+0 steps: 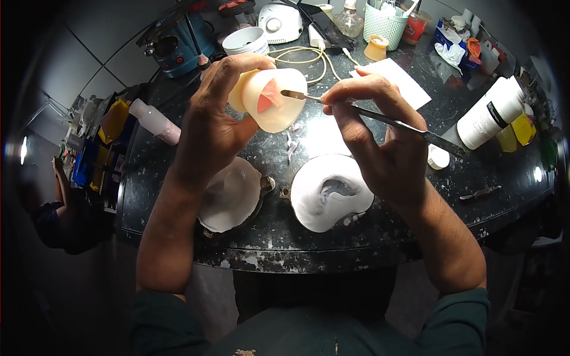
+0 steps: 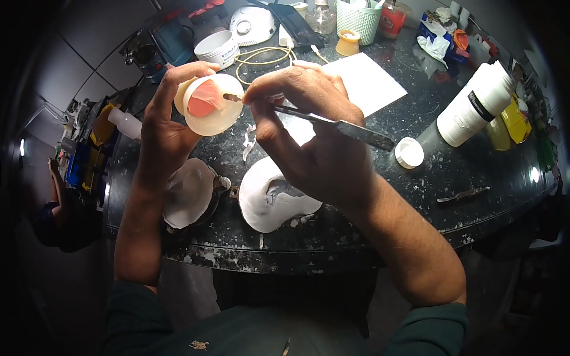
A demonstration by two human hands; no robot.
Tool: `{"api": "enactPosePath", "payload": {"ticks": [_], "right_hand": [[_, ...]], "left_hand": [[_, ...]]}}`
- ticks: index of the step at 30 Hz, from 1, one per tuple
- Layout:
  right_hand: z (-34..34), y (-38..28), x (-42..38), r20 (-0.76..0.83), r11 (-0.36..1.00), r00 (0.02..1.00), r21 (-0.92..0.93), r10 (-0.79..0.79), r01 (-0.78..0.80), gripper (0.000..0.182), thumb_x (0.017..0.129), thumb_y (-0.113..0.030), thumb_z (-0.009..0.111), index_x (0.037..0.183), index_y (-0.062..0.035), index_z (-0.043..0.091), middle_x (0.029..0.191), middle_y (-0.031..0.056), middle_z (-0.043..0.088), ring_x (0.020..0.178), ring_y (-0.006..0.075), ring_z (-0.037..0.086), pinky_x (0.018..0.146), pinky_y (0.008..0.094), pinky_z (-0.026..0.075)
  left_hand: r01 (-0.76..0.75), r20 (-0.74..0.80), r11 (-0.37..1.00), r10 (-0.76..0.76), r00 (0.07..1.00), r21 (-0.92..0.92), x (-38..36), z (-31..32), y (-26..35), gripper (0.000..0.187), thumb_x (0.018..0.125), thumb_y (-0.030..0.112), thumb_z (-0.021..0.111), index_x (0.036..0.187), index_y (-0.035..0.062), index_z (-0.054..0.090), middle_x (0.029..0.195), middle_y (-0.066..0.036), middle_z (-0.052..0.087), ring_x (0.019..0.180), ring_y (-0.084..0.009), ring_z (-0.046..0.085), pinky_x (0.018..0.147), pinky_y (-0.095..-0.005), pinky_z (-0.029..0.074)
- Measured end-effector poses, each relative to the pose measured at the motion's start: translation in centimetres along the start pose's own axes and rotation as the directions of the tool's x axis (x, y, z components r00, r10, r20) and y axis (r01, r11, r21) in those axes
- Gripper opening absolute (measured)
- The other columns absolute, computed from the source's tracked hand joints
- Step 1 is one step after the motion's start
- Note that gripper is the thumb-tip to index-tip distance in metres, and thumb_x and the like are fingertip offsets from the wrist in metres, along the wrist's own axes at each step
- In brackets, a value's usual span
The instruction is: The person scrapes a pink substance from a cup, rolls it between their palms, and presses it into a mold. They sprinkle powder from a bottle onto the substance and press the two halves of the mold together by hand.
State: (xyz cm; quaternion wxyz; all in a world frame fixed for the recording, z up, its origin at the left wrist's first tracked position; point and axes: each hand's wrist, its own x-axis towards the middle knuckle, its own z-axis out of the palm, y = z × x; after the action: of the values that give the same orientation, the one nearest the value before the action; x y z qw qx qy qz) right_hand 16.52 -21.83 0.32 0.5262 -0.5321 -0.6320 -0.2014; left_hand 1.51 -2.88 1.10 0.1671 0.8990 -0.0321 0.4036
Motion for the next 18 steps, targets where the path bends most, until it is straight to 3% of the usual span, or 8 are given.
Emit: {"api": "enactPosePath", "payload": {"ticks": [3, 6, 8, 10, 12, 15, 18], "right_hand": [[0.01, 0.03, -0.06, 0.008, 1.0, 1.0, 0.009, -0.012, 0.012, 0.011, 0.084, -0.003, 0.069, 0.095, -0.005, 0.069, 0.09, 0.006, 0.07, 0.084, 0.0202, 0.068, 0.081, 0.0327, 0.047], [0.14, -0.27, -0.32, 0.033, 0.993, 0.996, 0.082, 0.082, -0.085, 0.01, 0.086, -0.004, 0.068, 0.096, -0.0041, 0.069, 0.091, 0.0073, 0.07, 0.084, 0.0207, 0.068, 0.081, 0.033, 0.048], [0.49, -0.53, -0.5, 0.014, 0.92, 0.969, 0.311, 0.248, -0.24, 0.008, 0.091, -0.006, 0.065, 0.098, -0.0017, 0.068, 0.092, 0.0091, 0.07, 0.086, 0.019, 0.069, 0.082, 0.0317, 0.05], [0.49, -0.66, -0.41, 0.016, 0.893, 0.961, 0.366, 0.274, -0.261, 0.009, 0.093, -0.006, 0.064, 0.099, -0.0004, 0.068, 0.093, 0.0097, 0.07, 0.087, 0.0178, 0.069, 0.083, 0.0307, 0.051], [0.54, -0.67, -0.4, 0.019, 0.863, 0.953, 0.42, 0.302, -0.281, 0.01, 0.095, -0.007, 0.063, 0.101, 0.001, 0.067, 0.093, 0.0104, 0.07, 0.089, 0.0166, 0.069, 0.083, 0.0296, 0.052], [0.58, -0.56, -0.44, 0.023, 0.83, 0.945, 0.472, 0.325, -0.297, 0.013, 0.098, -0.007, 0.06, 0.103, 0.0025, 0.067, 0.094, 0.0102, 0.07, 0.092, 0.0153, 0.069, 0.084, 0.0279, 0.053], [0.45, -0.41, -0.37, 0.058, 0.775, 0.923, 0.524, 0.381, -0.354, 0.014, 0.098, -0.007, 0.06, 0.105, 0.0032, 0.067, 0.096, 0.0103, 0.07, 0.094, 0.0161, 0.069, 0.086, 0.0288, 0.054]], "left_hand": [[0.007, 0.005, 1.0, -0.007, 1.0, 0.007, 0.01, -0.02, 0.1, 0.053, 0.074, 0.002, 0.08, 0.122, 0.0123, 0.06, 0.12, -0.011, 0.067, 0.116, -0.031, 0.063, 0.099, -0.0424, 0.05], [0.028, -0.001, 0.998, -0.028, 1.0, -0.048, -0.05, 0.13, -0.05, 0.053, 0.074, 0.001, 0.079, 0.122, 0.0124, 0.06, 0.12, -0.011, 0.067, 0.116, -0.031, 0.063, 0.099, -0.0426, 0.05], [0.036, -0.003, 0.998, -0.036, 0.999, -0.054, -0.11, 0.17, -0.07, 0.053, 0.074, 0.002, 0.08, 0.122, 0.0122, 0.06, 0.12, -0.011, 0.067, 0.116, -0.0309, 0.063, 0.099, -0.0425, 0.05], [0.044, -0.005, 0.997, -0.045, 0.999, -0.061, -0.17, 0.11, -0.17, 0.053, 0.074, 0.003, 0.08, 0.123, 0.012, 0.06, 0.12, -0.011, 0.067, 0.115, -0.0309, 0.064, 0.099, -0.0424, 0.05], [0.018, 0.021, 0.999, -0.017, 1.0, -0.034, -0.17, -0.04, -0.4, 0.054, 0.078, 0.006, 0.084, 0.124, 0.0083, 0.057, 0.124, -0.012, 0.067, 0.114, -0.0241, 0.066, 0.102, -0.0371, 0.05], [0.078, 0.003, 0.993, -0.078, 0.997, -0.086, -0.25, 0.09, -0.17, 0.053, 0.075, 0.008, 0.081, 0.123, 0.0104, 0.059, 0.121, -0.012, 0.066, 0.113, -0.0307, 0.065, 0.099, -0.0415, 0.05], [0.149, 0.007, 0.981, -0.15, 0.989, -0.122, -0.33, 0.08, 0.1, 0.053, 0.076, 0.007, 0.079, 0.124, 0.0098, 0.058, 0.122, -0.014, 0.066, 0.112, -0.0308, 0.065, 0.098, -0.0407, 0.051]]}}
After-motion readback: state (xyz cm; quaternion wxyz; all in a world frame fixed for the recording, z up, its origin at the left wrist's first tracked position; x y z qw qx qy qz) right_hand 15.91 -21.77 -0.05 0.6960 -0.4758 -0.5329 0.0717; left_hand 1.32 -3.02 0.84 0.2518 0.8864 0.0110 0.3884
